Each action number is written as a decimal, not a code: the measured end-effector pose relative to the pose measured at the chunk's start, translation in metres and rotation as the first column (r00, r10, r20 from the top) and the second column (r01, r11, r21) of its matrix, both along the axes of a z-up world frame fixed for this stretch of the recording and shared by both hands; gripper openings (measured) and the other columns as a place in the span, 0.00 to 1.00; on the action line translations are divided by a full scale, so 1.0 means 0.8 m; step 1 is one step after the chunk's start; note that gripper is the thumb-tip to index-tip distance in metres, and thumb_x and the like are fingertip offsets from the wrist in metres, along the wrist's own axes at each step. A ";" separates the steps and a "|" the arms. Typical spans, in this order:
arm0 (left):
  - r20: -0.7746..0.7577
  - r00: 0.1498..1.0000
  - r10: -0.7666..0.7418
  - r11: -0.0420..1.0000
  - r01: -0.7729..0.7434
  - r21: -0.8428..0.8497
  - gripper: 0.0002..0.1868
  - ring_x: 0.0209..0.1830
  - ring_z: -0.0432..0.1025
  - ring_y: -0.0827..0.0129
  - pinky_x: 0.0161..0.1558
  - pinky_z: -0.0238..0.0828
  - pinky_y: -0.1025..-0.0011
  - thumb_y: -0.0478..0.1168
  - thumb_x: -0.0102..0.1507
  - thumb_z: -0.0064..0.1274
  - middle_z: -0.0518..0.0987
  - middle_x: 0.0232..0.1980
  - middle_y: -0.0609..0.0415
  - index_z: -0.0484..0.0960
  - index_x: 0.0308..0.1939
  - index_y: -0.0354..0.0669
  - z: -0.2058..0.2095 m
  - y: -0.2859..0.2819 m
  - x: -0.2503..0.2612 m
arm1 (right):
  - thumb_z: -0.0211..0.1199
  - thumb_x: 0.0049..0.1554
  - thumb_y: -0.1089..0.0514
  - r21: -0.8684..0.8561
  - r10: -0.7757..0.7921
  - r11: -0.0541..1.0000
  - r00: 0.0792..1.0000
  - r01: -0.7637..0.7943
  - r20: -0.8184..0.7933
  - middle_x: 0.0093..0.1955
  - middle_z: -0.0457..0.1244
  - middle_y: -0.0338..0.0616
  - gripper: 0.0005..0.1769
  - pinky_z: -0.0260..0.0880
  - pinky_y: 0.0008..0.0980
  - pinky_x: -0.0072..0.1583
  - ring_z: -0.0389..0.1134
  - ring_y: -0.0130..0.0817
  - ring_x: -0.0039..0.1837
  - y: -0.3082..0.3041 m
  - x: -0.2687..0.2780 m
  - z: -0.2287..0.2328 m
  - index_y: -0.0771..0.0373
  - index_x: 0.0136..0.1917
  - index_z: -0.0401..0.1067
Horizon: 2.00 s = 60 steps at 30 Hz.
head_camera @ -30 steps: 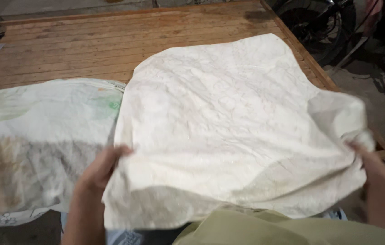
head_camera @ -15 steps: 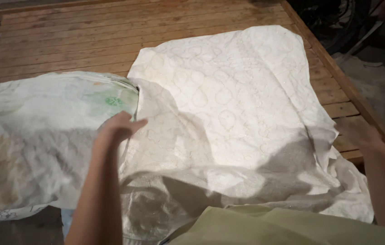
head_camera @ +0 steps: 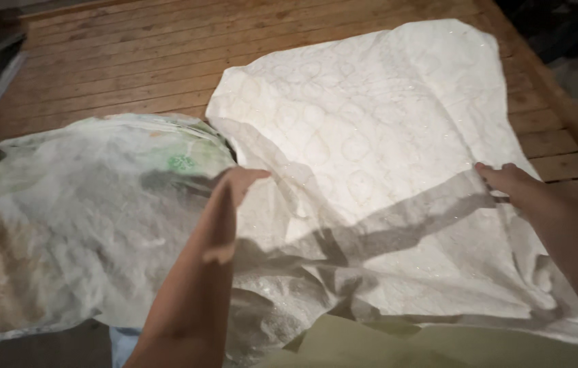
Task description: The person folds a white patterned sheet on a wooden table. They repeatedly unfold and refold the sheet, adjusting its edges and smoothing it out. The sheet remains on the table throughout the clip.
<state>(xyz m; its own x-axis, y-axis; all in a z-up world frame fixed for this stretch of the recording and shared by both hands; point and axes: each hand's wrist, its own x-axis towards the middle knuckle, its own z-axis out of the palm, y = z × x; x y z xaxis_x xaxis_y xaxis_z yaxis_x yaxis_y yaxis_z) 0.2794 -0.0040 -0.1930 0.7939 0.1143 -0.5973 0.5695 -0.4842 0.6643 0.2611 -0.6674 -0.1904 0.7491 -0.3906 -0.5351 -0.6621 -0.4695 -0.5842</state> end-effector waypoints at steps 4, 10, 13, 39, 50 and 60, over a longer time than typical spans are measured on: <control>-0.052 0.998 0.017 0.999 -0.015 0.047 0.33 0.20 0.57 0.64 0.23 0.53 0.57 0.55 0.53 0.69 0.65 0.23 0.51 0.82 0.46 0.25 -0.032 -0.020 -0.001 | 0.60 0.56 0.28 -0.075 0.004 0.997 0.997 -0.010 -0.082 0.74 0.58 0.69 0.58 0.69 0.53 0.66 0.66 0.59 0.68 0.025 0.019 -0.015 0.72 0.82 0.50; -0.124 0.983 0.138 0.985 -0.123 0.123 0.19 0.18 0.59 0.61 0.21 0.56 0.57 0.44 0.55 0.61 0.66 0.21 0.48 0.76 0.34 0.26 -0.005 -0.039 -0.046 | 0.54 0.50 0.15 -0.396 -0.030 0.918 0.995 -0.011 -0.097 0.82 0.33 0.63 0.68 0.44 0.69 0.71 0.34 0.69 0.80 0.031 0.021 -0.028 0.70 0.79 0.41; 0.209 0.973 0.096 0.937 -0.018 -0.350 0.15 0.17 0.52 0.66 0.21 0.46 0.62 0.47 0.59 0.54 0.60 0.20 0.52 0.80 0.34 0.36 0.022 -0.021 -0.099 | 0.50 0.50 0.15 -0.395 -0.118 0.917 0.982 0.050 -0.149 0.84 0.35 0.62 0.62 0.45 0.69 0.74 0.35 0.67 0.82 0.016 0.017 -0.029 0.64 0.79 0.51; 0.094 0.924 0.370 0.539 -0.131 -0.832 0.15 0.39 0.73 0.62 0.43 0.71 0.69 0.39 0.64 0.43 0.77 0.39 0.45 0.79 0.42 0.28 0.109 -0.065 -0.137 | 0.62 0.65 0.52 0.077 -0.039 0.996 0.999 0.038 0.008 0.46 0.66 0.62 0.20 0.72 0.47 0.45 0.70 0.51 0.44 0.049 0.025 0.002 0.76 0.55 0.71; 0.073 0.933 0.352 0.456 -0.103 -0.884 0.31 0.60 0.73 0.59 0.63 0.68 0.64 0.52 0.66 0.37 0.78 0.61 0.44 0.73 0.64 0.32 0.208 -0.112 -0.159 | 0.60 0.52 0.31 0.300 0.138 0.950 0.981 -0.091 -0.138 0.78 0.53 0.57 0.48 0.53 0.63 0.73 0.54 0.59 0.77 0.134 -0.032 0.130 0.54 0.80 0.64; 0.455 0.823 -0.341 0.934 0.352 0.063 0.38 0.54 0.78 0.54 0.54 0.74 0.60 0.56 0.53 0.59 0.83 0.56 0.44 0.79 0.59 0.32 0.137 -0.066 0.003 | 0.69 0.47 0.28 -0.397 0.753 0.533 0.633 -0.747 -0.181 0.79 0.56 0.52 0.53 0.56 0.41 0.76 0.57 0.49 0.78 0.075 0.061 0.133 0.58 0.77 0.64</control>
